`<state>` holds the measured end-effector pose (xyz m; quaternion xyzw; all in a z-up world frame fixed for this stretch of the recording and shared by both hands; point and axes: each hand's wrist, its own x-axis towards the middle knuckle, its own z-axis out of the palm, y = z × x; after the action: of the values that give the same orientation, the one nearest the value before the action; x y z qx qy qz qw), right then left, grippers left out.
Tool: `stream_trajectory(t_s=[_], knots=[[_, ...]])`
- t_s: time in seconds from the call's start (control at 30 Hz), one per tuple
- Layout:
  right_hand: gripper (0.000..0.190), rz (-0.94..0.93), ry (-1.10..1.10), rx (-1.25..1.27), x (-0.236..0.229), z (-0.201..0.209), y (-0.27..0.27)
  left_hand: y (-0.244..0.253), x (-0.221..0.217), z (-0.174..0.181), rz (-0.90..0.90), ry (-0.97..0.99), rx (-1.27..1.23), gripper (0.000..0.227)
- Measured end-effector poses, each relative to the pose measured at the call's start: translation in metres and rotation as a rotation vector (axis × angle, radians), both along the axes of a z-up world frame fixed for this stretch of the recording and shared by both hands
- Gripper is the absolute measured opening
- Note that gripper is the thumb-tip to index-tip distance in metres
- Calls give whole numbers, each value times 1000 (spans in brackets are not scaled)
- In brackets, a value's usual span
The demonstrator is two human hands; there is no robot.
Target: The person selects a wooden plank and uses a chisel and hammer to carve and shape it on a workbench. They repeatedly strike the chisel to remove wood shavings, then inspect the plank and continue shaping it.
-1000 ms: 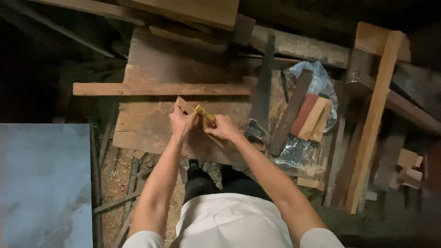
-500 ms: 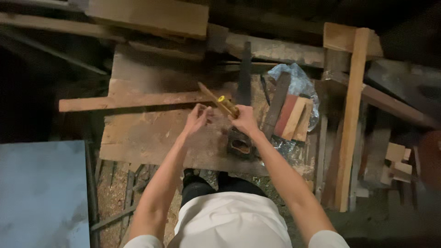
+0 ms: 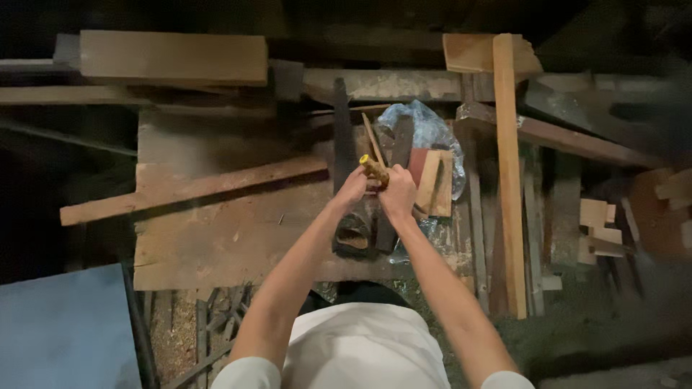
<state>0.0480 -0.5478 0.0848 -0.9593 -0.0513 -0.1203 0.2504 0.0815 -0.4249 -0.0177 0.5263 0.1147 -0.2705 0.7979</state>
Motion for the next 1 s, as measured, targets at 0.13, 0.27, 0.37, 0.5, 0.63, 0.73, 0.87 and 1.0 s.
stream_trajectory(t_s=[0.13, 0.27, 0.37, 0.5, 0.63, 0.73, 0.87, 1.0], knots=[[25, 16, -3, -33, 1, -3, -8, -12, -4, -4, -14, -28, -22, 42], [25, -17, 126, -26, 2, -10, -5, -9, -8, -5, -3, 145, 18, 40], [33, 9, 164, -42, 3, -15, -2, -3, -6, -12, 20, 89, -29, 39], [33, 36, 221, -68, 4, -17, 2, 18, -10, -17, -67, 29, 141, 34], [39, 71, 82, 3, 9, -6, 16, 56, -18, -6, -13, -208, 563, 34], [41, 89, 113, 100, 12, 7, 35, 95, -28, 5, 126, -246, 729, 33], [43, 188, 230, 281, 24, 18, 63, 161, -50, 21, 369, -305, 913, 34], [57, 316, 267, 114, 35, 7, 107, 217, -75, 26, 439, -389, 1120, 25]])
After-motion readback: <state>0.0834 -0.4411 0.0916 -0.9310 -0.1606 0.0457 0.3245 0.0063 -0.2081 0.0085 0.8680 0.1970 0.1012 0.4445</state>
